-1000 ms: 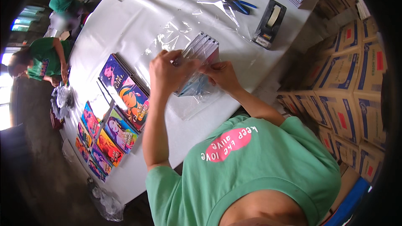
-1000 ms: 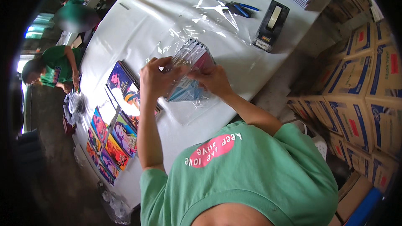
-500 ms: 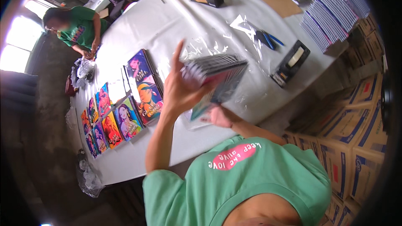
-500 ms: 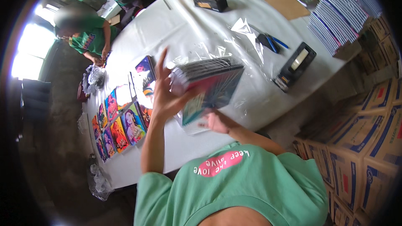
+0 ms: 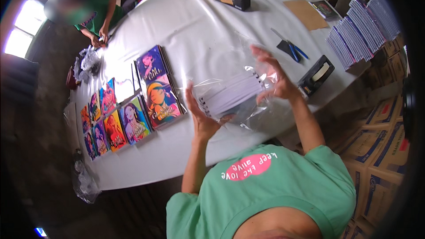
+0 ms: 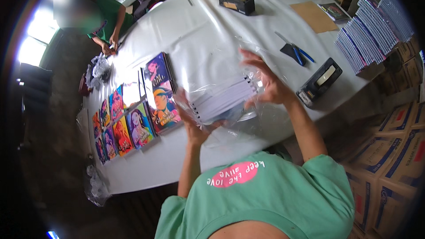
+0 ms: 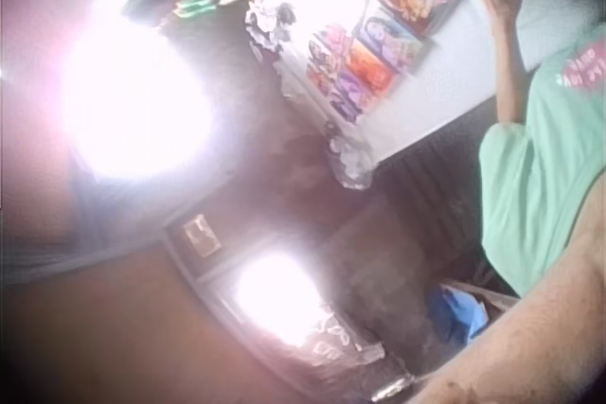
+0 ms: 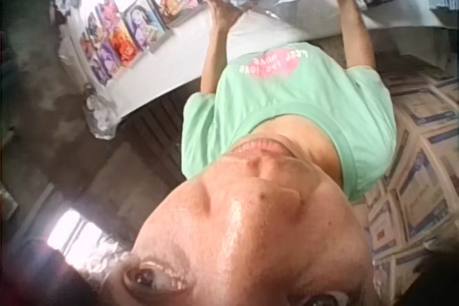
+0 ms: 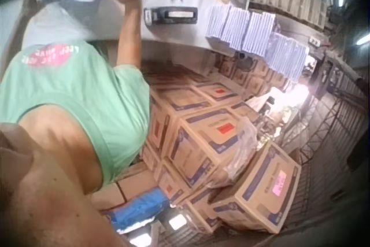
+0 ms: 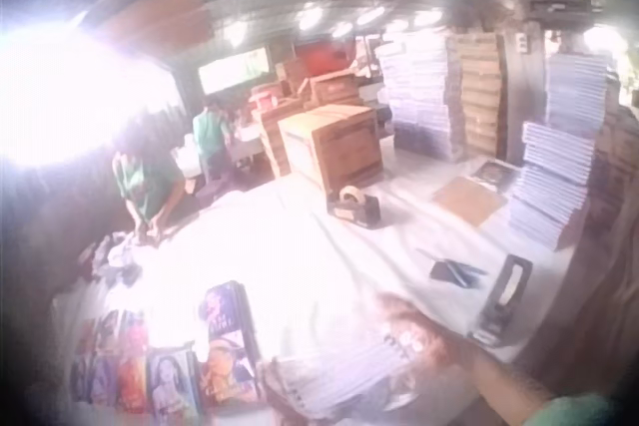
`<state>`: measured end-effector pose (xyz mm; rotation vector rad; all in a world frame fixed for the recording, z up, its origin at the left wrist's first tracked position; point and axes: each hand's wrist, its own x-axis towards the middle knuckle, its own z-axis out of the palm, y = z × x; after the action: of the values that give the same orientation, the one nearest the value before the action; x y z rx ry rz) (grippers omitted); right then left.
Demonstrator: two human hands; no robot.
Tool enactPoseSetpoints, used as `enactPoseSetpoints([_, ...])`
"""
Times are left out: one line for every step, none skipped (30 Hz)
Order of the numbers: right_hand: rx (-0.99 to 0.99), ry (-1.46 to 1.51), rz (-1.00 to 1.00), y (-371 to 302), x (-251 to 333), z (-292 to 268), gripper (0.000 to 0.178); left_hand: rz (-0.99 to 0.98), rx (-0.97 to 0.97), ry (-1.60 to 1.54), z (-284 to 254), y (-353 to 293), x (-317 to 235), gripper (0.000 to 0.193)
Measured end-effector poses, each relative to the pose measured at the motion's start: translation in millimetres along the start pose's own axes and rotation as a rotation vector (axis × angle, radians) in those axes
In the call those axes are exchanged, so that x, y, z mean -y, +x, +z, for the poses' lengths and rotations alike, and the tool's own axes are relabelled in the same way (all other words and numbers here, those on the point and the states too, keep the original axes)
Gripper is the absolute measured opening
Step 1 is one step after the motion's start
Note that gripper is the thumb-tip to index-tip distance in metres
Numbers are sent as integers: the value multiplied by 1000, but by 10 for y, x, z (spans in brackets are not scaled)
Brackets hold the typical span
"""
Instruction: The person organizes stacks of notebooks with colorful covers and places them into clear plastic sleeves, sealing the sleeves with tape.
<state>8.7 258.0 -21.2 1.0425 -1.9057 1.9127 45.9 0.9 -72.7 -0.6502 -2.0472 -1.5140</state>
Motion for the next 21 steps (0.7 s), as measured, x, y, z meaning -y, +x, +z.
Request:
enactPoseSetpoints([128,-337,0,136,219,-89,49,282,-170,24,51,297,-225,97])
enactPoseSetpoints([267,-496,-102,318,397,-48,26,388,-71,210,-12,450,-378,81])
enactPoseSetpoints([247,-340,-90,392,464,4,24,499,40,370,-48,570,-471,64])
enactPoseSetpoints([229,-176,-85,463,516,67,22,609,151,538,-73,614,-517,48])
enactPoseSetpoints([213,-305,-118,517,555,96,21,631,219,532,-52,612,-495,30])
enactPoseSetpoints([195,-446,-165,597,595,86,19,633,180,534,-29,650,-512,26])
enactPoseSetpoints([137,-607,-184,635,669,110,18,628,145,533,-10,655,-535,21])
enactPoseSetpoints([138,-564,-190,609,672,107,20,618,104,532,16,644,-562,17])
enactPoseSetpoints([126,-528,-197,569,671,70,22,567,16,513,-8,660,-665,16])
enactPoseSetpoints([115,-494,-198,493,645,19,25,509,-70,488,-18,662,-745,16])
enactPoseSetpoints([-65,-185,-114,340,560,-49,38,585,-122,598,-40,681,-800,17])
enactPoseSetpoints([-288,-37,-78,216,527,-42,55,615,-113,605,-194,567,-758,31])
enactPoseSetpoints([-368,-46,-8,19,445,-85,59,646,-107,606,-350,449,-715,46])
enactPoseSetpoints([-447,-51,51,-163,376,-108,64,542,-228,412,-406,384,-682,65])
enactPoseSetpoints([-274,-192,170,-362,253,-42,66,461,-353,195,-445,307,-619,87])
enactPoseSetpoints([-107,-327,294,-472,205,57,69,382,-399,62,-480,242,-543,99])
enactPoseSetpoints([-102,-360,265,-515,174,122,70,278,-223,221,-500,120,-433,105])
enactPoseSetpoints([-95,-387,239,-494,153,256,71,168,-42,383,-519,-45,-285,110])
enactPoseSetpoints([-80,-406,209,-458,148,345,72,207,103,373,-556,-215,-94,115])
enactPoseSetpoints([-101,-369,247,-475,129,316,71,200,92,402,-541,-279,4,116])
enactPoseSetpoints([-127,-328,278,-498,105,215,71,200,83,436,-507,-302,56,117])
